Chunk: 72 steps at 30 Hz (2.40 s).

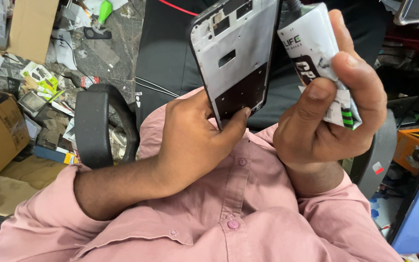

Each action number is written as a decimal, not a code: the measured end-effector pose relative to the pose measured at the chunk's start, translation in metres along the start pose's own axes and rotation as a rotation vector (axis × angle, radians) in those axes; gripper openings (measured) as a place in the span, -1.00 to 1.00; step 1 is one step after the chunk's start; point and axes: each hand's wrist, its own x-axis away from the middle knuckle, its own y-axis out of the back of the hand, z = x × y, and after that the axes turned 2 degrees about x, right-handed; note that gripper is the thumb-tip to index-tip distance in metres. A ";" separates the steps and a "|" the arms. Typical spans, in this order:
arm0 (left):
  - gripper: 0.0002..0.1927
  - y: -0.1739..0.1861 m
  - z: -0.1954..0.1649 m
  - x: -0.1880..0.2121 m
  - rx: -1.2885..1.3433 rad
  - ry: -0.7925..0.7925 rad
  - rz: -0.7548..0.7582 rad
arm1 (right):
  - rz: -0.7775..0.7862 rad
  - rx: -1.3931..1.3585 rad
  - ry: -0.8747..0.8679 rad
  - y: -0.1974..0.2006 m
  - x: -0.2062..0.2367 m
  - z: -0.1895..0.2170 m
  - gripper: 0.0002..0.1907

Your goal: The person holds a disassembled phone frame and squeezes adhesive from a tube along its inner edge, then uses a pry tool to work around the frame and presses the assembly together with both hands.

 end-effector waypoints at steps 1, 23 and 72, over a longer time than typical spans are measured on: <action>-0.85 0.000 0.000 0.000 -0.001 -0.004 -0.004 | -0.002 0.000 -0.020 0.000 0.001 0.002 -0.68; -0.85 0.000 0.004 -0.001 -0.078 -0.088 -0.052 | 0.023 0.014 -0.004 0.003 -0.001 0.003 -0.68; -0.80 -0.007 0.030 -0.017 0.787 0.136 -0.220 | -0.255 -0.674 -0.796 -0.017 0.010 -0.031 -0.54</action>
